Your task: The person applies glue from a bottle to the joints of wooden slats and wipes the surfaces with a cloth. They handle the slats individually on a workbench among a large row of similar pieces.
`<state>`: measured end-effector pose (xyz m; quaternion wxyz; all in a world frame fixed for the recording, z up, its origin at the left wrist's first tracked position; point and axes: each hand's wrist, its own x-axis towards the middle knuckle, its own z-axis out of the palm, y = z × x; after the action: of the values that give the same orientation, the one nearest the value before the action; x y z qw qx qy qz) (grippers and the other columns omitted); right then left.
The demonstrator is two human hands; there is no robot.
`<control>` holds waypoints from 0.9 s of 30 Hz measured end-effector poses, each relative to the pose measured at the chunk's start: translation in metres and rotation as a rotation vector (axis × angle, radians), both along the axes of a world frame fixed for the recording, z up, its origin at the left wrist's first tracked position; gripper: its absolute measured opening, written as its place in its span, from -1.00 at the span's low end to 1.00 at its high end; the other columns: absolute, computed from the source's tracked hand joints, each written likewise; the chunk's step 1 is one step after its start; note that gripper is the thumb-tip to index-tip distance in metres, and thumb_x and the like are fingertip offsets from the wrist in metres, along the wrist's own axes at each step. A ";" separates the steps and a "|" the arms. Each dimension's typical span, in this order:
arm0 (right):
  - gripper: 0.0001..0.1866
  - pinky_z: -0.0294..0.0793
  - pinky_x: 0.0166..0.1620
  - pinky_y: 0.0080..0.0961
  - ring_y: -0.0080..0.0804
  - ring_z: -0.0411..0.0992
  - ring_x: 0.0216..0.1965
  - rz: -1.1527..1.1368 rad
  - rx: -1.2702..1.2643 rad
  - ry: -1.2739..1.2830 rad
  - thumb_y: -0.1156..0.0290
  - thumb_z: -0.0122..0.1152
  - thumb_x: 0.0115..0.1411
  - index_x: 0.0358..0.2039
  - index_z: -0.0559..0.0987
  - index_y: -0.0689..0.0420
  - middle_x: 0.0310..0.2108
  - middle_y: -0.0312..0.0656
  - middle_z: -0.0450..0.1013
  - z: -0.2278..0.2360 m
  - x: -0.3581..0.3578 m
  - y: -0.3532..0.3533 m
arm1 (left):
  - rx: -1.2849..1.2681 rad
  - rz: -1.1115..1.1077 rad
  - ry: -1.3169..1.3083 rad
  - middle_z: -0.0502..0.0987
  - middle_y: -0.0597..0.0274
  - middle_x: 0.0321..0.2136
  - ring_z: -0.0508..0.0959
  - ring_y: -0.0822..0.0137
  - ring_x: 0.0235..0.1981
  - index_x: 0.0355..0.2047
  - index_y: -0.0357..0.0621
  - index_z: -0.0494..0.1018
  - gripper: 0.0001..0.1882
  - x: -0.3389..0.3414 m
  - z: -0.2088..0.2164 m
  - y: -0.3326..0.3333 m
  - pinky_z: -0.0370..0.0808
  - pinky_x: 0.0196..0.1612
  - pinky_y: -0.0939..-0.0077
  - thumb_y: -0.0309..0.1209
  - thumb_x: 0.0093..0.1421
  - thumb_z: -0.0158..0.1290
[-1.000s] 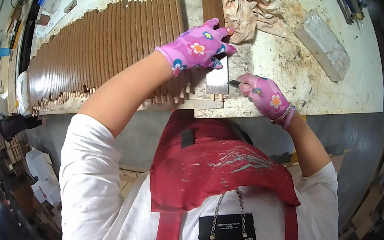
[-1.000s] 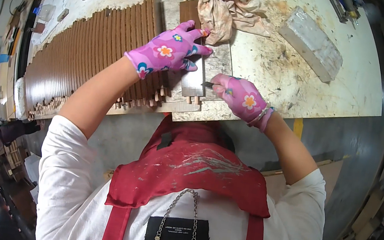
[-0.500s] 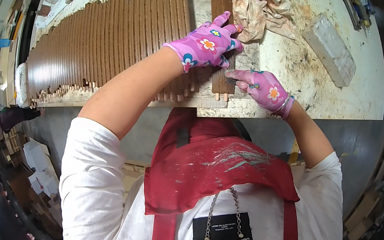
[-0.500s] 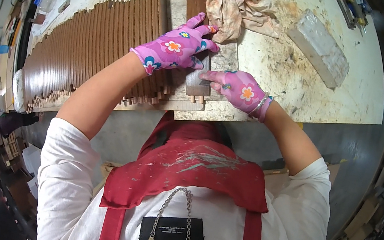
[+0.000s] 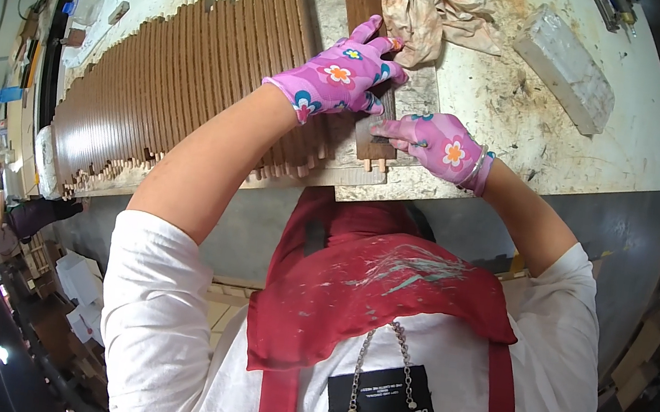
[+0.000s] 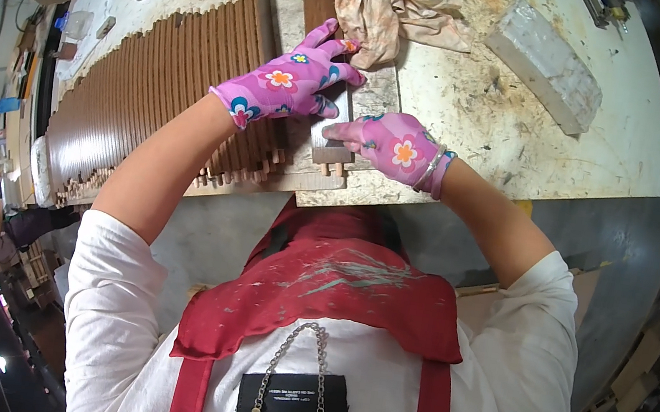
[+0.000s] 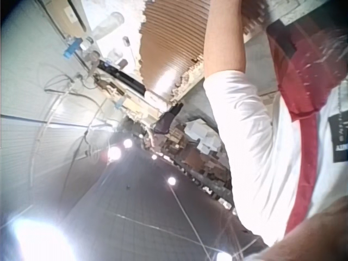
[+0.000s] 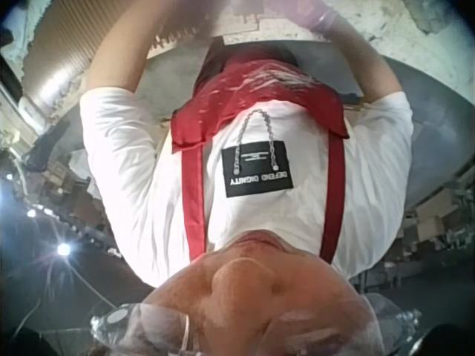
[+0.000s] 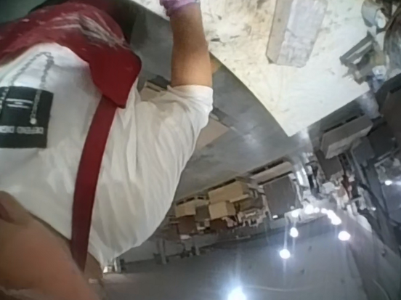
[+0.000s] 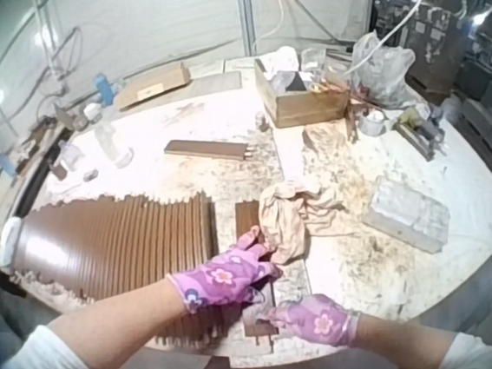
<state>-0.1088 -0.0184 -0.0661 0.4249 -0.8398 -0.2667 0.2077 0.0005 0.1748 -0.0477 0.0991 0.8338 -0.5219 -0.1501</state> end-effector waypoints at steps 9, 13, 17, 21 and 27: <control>-0.52 0.49 -0.28 -0.35 -0.18 0.51 -0.37 0.012 -0.058 -0.123 0.40 -0.01 0.11 0.08 0.43 -0.23 -0.32 -0.16 0.53 -0.015 0.002 0.009 | -0.014 0.009 0.010 0.16 0.01 0.21 -0.07 -0.26 0.28 -0.02 0.06 0.40 -0.45 0.000 0.000 0.002 0.07 0.27 -0.04 -0.33 -0.08 0.25; -0.50 0.48 -0.32 -0.35 -0.19 0.51 -0.42 0.056 -0.105 -0.142 0.41 -0.01 0.09 0.09 0.42 -0.25 -0.39 -0.16 0.53 -0.020 0.002 0.009 | -0.033 -0.011 0.000 0.17 0.02 0.20 -0.06 -0.27 0.27 -0.02 0.06 0.40 -0.45 0.001 -0.003 0.003 0.05 0.28 -0.06 -0.34 -0.08 0.25; -0.50 0.49 -0.34 -0.34 -0.19 0.51 -0.44 0.013 -0.104 -0.114 0.41 -0.02 0.10 0.09 0.42 -0.25 -0.40 -0.18 0.53 -0.016 0.001 0.012 | -0.004 -0.031 -0.018 0.18 -0.01 0.19 -0.03 -0.26 0.26 -0.02 0.06 0.40 -0.45 0.003 -0.002 0.002 0.01 0.29 -0.03 -0.32 -0.09 0.25; -0.50 0.49 -0.36 -0.34 -0.17 0.50 -0.48 0.055 -0.052 -0.215 0.41 -0.01 0.08 0.08 0.42 -0.21 -0.39 -0.12 0.53 -0.023 0.004 0.009 | -0.025 -0.023 0.001 0.19 -0.02 0.18 0.00 -0.23 0.26 -0.03 0.04 0.40 -0.44 0.004 -0.004 0.002 -0.02 0.31 0.01 -0.34 -0.11 0.25; -0.48 0.47 -0.36 -0.28 -0.10 0.48 -0.50 0.064 -0.025 -0.108 0.43 0.01 0.05 0.08 0.42 -0.17 -0.39 -0.06 0.52 -0.014 0.008 0.010 | -0.016 -0.026 -0.002 0.20 0.00 0.18 0.00 -0.23 0.25 -0.03 0.05 0.41 -0.43 0.006 -0.005 0.002 -0.02 0.31 0.02 -0.45 -0.15 0.21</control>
<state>-0.1005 -0.0088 -0.0805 0.3924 -0.8460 -0.3135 0.1789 0.0065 0.1767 -0.0525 0.1033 0.8264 -0.5339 -0.1464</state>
